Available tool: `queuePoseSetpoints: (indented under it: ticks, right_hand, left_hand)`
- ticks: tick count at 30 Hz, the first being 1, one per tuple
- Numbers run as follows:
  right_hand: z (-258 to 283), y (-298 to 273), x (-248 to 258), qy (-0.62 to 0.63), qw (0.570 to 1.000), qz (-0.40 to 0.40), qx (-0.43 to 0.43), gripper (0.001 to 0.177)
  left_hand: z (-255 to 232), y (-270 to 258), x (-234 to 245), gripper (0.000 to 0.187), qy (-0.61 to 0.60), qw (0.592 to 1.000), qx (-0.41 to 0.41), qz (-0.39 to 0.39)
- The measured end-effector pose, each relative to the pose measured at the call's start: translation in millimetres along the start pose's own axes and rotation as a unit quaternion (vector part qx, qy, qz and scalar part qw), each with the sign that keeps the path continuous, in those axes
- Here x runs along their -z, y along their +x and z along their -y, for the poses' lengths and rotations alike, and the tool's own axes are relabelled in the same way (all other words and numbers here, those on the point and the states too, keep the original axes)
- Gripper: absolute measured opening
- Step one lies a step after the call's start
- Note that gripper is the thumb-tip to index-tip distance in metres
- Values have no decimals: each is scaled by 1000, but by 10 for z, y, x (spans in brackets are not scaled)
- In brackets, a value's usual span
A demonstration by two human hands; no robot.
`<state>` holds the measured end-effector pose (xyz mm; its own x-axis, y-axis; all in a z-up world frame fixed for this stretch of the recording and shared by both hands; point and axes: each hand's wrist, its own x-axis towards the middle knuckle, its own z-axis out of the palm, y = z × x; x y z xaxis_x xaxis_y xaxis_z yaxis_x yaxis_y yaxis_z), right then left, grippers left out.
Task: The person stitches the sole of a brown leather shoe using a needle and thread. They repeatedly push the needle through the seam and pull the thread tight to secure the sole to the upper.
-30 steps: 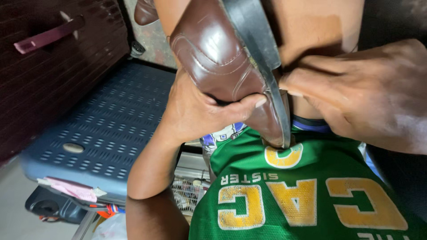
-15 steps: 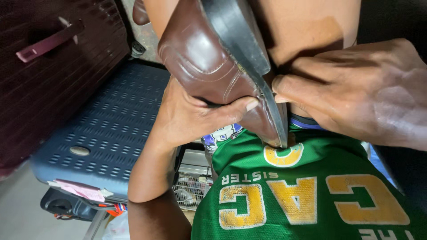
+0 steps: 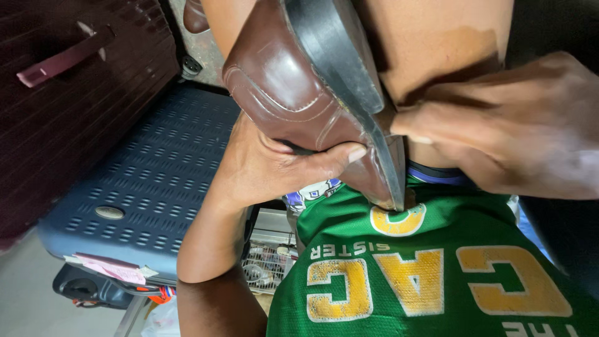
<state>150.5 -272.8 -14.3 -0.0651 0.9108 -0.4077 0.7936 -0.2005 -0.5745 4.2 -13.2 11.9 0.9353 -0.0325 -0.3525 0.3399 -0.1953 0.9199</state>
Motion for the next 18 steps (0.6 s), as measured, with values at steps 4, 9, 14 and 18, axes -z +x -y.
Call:
queuePoseSetpoints:
  ticks: [4, 9, 14, 18]
  right_hand:
    - [39, -55, 1, 0, 1000, 27, 0, 59]
    - [363, -229, -14, 109, 987, -110, -37, 55]
    - [346, -128, -34, -65, 994, 86, -9, 70]
    - [369, -86, 194, -83, 997, 0, -1, 52]
  left_hand:
    - [73, -19, -67, 67, 40, 998, -39, -33]
    - [74, -26, -127, 81, 86, 992, -62, -61]
    - [89, -52, -168, 81, 127, 987, -59, -77]
    - [119, -18, -172, 76, 125, 985, -87, -81]
